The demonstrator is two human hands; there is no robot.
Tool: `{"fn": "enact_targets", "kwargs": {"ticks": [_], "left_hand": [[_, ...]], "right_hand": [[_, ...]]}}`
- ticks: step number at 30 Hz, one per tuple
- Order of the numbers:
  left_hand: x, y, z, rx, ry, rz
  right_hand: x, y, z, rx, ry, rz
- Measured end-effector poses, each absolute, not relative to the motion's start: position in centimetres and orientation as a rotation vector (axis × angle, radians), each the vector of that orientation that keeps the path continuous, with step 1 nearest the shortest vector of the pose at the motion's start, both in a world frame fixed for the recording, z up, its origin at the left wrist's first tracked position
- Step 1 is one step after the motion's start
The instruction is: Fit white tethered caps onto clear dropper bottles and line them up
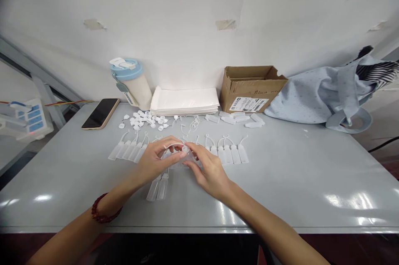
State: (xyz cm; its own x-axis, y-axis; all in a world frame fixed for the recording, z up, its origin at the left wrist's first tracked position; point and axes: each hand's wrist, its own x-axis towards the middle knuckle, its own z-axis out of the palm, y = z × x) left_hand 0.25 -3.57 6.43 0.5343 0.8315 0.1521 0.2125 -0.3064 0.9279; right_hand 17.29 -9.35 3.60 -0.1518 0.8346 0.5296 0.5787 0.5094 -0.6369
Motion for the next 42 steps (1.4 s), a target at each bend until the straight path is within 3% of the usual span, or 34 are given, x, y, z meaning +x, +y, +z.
{"fn": "enact_targets", "kwargs": {"ticks": [9, 16, 23, 31, 42], "left_hand": [[0.0, -3.4, 6.8, 1.914, 0.901, 0.675], [-0.1, -4.4, 6.2, 2.255, 0.777, 0.954], [-1.6, -7.1, 5.3, 2.49, 0.855, 0.755], [-2.7, -8.8, 4.9, 2.456, 0.97, 0.77], [-4.6, -8.5, 5.4, 2.46, 0.896, 0.457]], "right_hand": [[16.9, -9.7, 3.8, -1.265, -1.556, 0.787], [17.0, -9.4, 5.1, -1.318, -1.19, 1.222], [16.4, -9.7, 4.3, -1.266, -1.109, 1.452], [15.1, -11.0, 3.7, -1.238, -1.154, 1.607], [15.1, -11.2, 2.8, -1.342, -1.425, 1.682]]}}
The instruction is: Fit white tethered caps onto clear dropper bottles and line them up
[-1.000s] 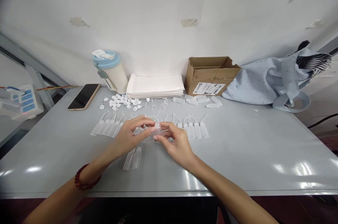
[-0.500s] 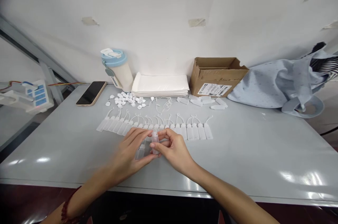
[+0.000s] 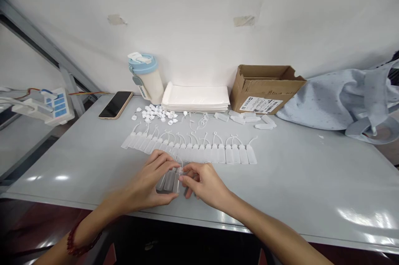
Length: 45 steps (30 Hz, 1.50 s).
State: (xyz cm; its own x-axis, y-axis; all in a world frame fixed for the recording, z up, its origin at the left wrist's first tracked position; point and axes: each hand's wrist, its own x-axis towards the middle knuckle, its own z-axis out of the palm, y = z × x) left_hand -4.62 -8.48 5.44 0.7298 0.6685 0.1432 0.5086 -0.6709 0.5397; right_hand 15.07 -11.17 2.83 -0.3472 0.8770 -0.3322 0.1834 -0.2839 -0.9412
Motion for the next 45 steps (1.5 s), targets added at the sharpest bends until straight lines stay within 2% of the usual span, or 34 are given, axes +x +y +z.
{"fn": "enact_targets", "kwargs": {"ticks": [10, 45], "left_hand": [[-5.0, -7.9, 5.5, 2.493, 0.887, 0.347], [-5.2, -8.1, 5.3, 2.556, 0.924, 0.291]], "right_hand": [[14.8, -11.2, 2.2, -1.371, -1.362, 1.719], [14.6, -10.7, 1.6, -1.359, -1.29, 1.719]]}}
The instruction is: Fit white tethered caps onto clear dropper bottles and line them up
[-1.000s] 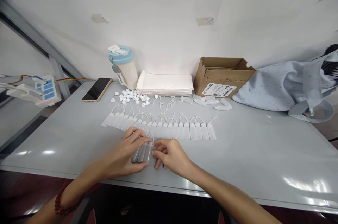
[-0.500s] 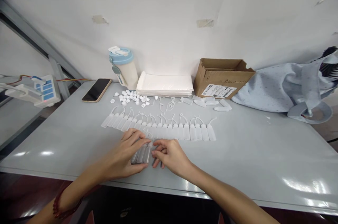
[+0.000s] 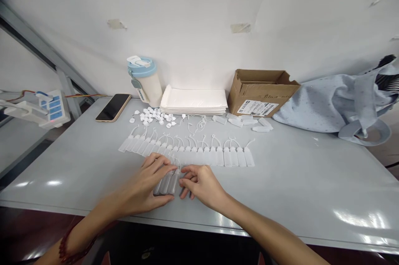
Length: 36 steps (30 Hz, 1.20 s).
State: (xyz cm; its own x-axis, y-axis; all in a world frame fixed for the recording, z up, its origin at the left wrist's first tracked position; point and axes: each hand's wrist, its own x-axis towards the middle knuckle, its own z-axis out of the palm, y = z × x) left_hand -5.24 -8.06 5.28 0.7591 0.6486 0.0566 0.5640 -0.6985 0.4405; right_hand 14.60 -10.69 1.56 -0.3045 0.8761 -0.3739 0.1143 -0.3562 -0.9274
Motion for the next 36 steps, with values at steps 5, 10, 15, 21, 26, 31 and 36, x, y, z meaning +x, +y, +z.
{"fn": "enact_targets", "kwargs": {"ticks": [5, 10, 15, 21, 26, 31, 36], "left_hand": [[-5.3, -8.1, 5.5, 2.545, 0.928, 0.285], [-5.5, -7.5, 6.5, 2.521, 0.928, 0.321], [-4.7, -3.7, 7.0, 2.473, 1.006, 0.519], [-1.7, 3.6, 5.7, 2.498, 1.178, 0.523], [1.0, 6.1, 4.0, 2.554, 1.124, 0.461], [1.7, 6.2, 3.5, 2.541, 1.095, 0.499], [0.7, 5.7, 4.4, 2.387, 1.136, 0.673]], "right_hand": [[14.7, -10.8, 1.4, -1.354, -1.29, 1.726], [15.9, -10.3, 2.7, -1.379, -1.349, 1.776], [19.7, -8.6, 6.0, -1.268, -1.485, 1.917], [26.8, -5.7, 6.4, -1.683, -1.587, 0.821], [32.6, -4.0, 4.0, -1.855, -1.484, 0.235], [35.6, -3.5, 2.7, -1.95, -1.545, 0.012], [36.5, -3.3, 1.6, -1.988, -1.664, -0.052]]}}
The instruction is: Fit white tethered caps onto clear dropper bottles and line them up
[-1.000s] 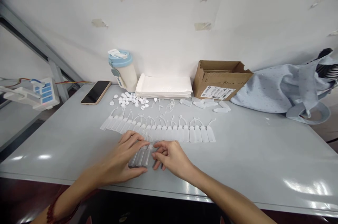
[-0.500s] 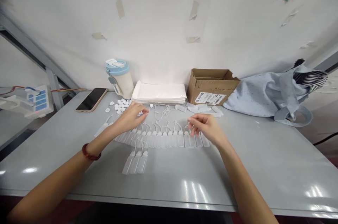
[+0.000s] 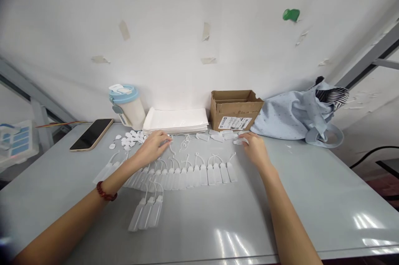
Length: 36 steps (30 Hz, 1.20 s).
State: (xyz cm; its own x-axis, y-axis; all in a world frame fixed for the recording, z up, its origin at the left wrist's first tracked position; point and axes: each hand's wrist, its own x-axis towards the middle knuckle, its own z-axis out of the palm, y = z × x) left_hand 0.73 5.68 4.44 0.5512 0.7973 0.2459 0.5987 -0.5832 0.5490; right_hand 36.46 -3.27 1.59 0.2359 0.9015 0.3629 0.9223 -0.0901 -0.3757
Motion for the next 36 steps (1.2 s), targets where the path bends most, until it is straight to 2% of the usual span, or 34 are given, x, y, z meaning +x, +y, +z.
{"fn": "enact_targets", "kwargs": {"ticks": [6, 12, 16, 23, 36], "left_hand": [[-1.2, 3.7, 5.1, 2.004, 1.263, 0.9], [-1.6, 1.7, 5.6, 1.608, 1.195, 0.968], [-1.1, 0.5, 6.6, 1.342, 1.078, 0.94], [0.0, -1.6, 6.2, 1.188, 0.953, 0.799], [0.3, -2.3, 6.3, 1.109, 0.887, 0.646]], "right_hand": [[36.6, -3.1, 0.6, -2.001, -1.767, -0.057], [36.0, -3.3, 1.5, -1.982, -1.683, -0.14], [31.5, -4.3, 3.3, -1.851, -1.651, -0.183], [20.8, -7.6, 4.2, -1.286, -1.932, 0.288], [19.5, -8.5, 3.3, -1.183, -1.961, 0.266]]}}
